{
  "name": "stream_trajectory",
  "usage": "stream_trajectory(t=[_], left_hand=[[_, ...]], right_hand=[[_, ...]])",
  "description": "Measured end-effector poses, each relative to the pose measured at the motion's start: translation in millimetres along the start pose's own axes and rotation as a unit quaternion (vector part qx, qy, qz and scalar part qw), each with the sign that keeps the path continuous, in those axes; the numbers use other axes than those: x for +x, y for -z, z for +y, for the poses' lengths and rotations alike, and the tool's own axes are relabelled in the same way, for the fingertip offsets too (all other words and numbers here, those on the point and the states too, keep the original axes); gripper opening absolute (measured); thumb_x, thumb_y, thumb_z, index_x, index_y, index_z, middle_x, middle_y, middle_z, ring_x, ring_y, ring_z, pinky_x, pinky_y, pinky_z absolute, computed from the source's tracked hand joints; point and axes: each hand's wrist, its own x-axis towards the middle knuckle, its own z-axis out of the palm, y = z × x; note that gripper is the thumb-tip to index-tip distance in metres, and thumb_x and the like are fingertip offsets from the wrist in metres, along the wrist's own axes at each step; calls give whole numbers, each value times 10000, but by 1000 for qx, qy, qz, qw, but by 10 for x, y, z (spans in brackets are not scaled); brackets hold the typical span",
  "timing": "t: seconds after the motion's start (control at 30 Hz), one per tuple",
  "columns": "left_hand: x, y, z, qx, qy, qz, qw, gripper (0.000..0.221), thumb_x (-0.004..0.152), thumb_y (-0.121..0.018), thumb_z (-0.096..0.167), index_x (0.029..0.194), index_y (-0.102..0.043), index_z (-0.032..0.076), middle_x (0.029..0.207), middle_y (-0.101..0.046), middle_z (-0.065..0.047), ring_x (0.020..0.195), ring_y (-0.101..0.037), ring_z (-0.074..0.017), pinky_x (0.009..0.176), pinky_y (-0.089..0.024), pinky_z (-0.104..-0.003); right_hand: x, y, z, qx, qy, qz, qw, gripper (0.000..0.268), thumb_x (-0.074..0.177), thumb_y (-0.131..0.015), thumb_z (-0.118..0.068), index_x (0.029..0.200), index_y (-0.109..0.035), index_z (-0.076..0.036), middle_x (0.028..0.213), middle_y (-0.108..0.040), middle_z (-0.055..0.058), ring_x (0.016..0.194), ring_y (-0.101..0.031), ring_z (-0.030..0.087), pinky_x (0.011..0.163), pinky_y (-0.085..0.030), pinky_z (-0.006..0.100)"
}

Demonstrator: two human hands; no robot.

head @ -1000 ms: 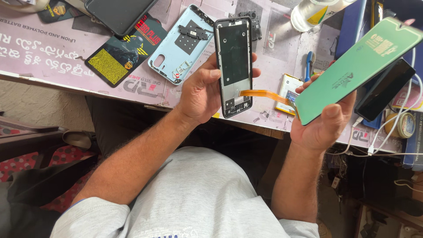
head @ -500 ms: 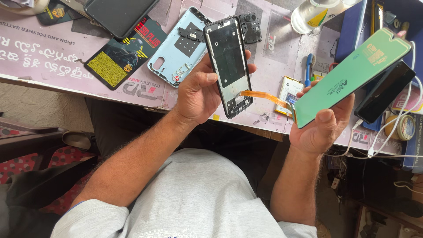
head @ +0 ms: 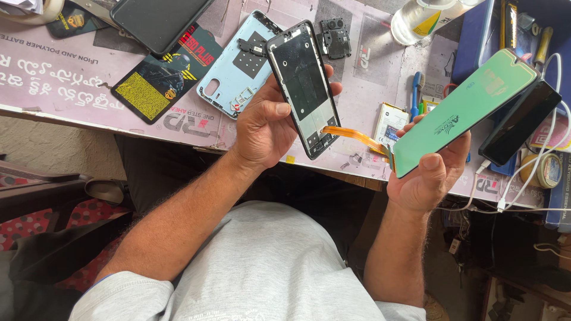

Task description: The person works on a disassembled mobile phone by removing a black internal component using a screwdriver, peeling adhesive from a new screen assembly, and applying tape to the internal parts.

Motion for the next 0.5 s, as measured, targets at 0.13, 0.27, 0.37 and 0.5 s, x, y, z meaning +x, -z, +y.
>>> stream_trajectory(t=[0.13, 0.27, 0.37, 0.5], left_hand=[[-11, 13, 4, 4, 4, -9, 1000, 740, 823, -649, 166, 1531, -472, 39, 1444, -567, -186, 1380, -564, -342, 1173, -506, -458], [-16, 22, -6, -1, 3, -14, 1000, 747, 818, -643, 162, 1534, -467, 43, 1441, -571, -189, 1375, -568, -342, 1169, -510, -459], [-19, 21, -12, -5, 6, -13, 1000, 738, 830, -633, 150, 1539, -462, 40, 1449, -563, -189, 1378, -566, -339, 1175, -509, -454], [0, 20, -25, 11, 5, -13, 1000, 691, 862, -613, 141, 1527, -466, 28, 1435, -567, -200, 1362, -574, -336, 1137, -522, -462]], right_hand=[[10, -76, -27, 0, 4, -7, 1000, 697, 915, -870, -320, 1427, -536, 14, 1253, -656, 170, 1013, -698, 226, 890, -610, 366], [27, -120, -24, 0, 7, -23, 1000, 764, 904, -857, -357, 1489, -538, 18, 1338, -640, 158, 977, -677, 197, 860, -593, 349], [45, -64, -14, 12, -2, -41, 999, 665, 962, -792, -404, 1422, -555, 14, 1205, -649, 161, 988, -676, 216, 879, -588, 364], [33, -6, -27, 101, -53, -45, 992, 632, 1025, -684, -511, 1379, -565, -2, 1101, -609, 156, 1015, -632, 218, 881, -558, 381]])
